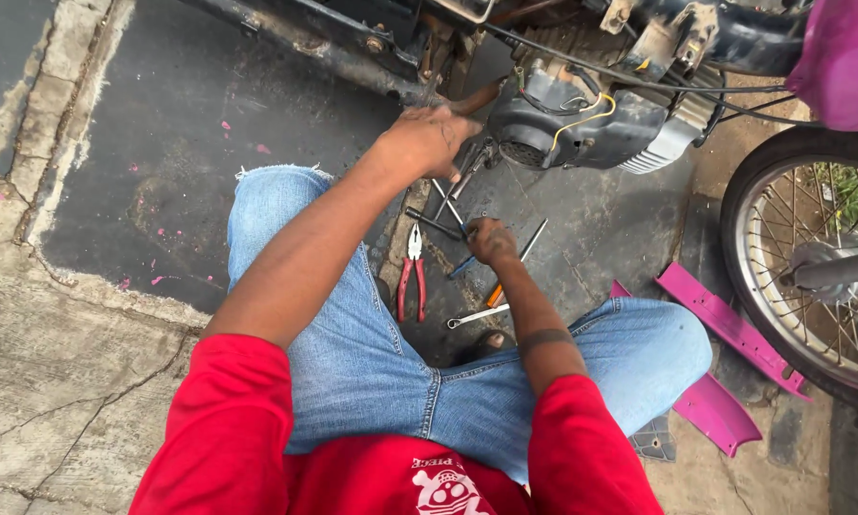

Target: The person removes a cover and a box from the motorcycle, then detaches the carburetor using pliers and a screwdriver. After working on the engine with a wrench and a screwdriver, they reattach the carburetor and tighten its components.

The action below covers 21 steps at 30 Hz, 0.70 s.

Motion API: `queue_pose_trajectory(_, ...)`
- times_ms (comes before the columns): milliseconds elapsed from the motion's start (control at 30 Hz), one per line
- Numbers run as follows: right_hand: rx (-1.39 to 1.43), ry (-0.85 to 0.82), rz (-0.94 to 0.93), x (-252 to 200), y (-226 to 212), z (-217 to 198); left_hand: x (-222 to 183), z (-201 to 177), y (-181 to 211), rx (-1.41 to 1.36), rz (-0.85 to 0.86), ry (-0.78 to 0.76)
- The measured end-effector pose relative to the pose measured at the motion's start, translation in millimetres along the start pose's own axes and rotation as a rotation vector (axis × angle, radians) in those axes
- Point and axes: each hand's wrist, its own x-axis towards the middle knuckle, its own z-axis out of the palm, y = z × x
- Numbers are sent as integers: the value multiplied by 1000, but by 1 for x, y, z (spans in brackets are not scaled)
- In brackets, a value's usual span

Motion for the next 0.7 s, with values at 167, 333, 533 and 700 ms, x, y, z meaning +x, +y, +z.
queue_pose_trajectory(167, -19, -136, 149, -2, -39, 23, -19, -8, 8, 101, -109, -282)
queue_pose_trajectory(333, 168, 116, 123, 43, -5, 82, -31, 11, 2, 11, -2, -134)
queue_pose_trajectory(533, 458, 379, 94, 55, 66, 77, -16, 41, 0, -14, 118, -17)
queue_pose_trajectory(700, 1111, 477, 544, 10, 102, 74, 1, 21, 0, -145, 66, -129)
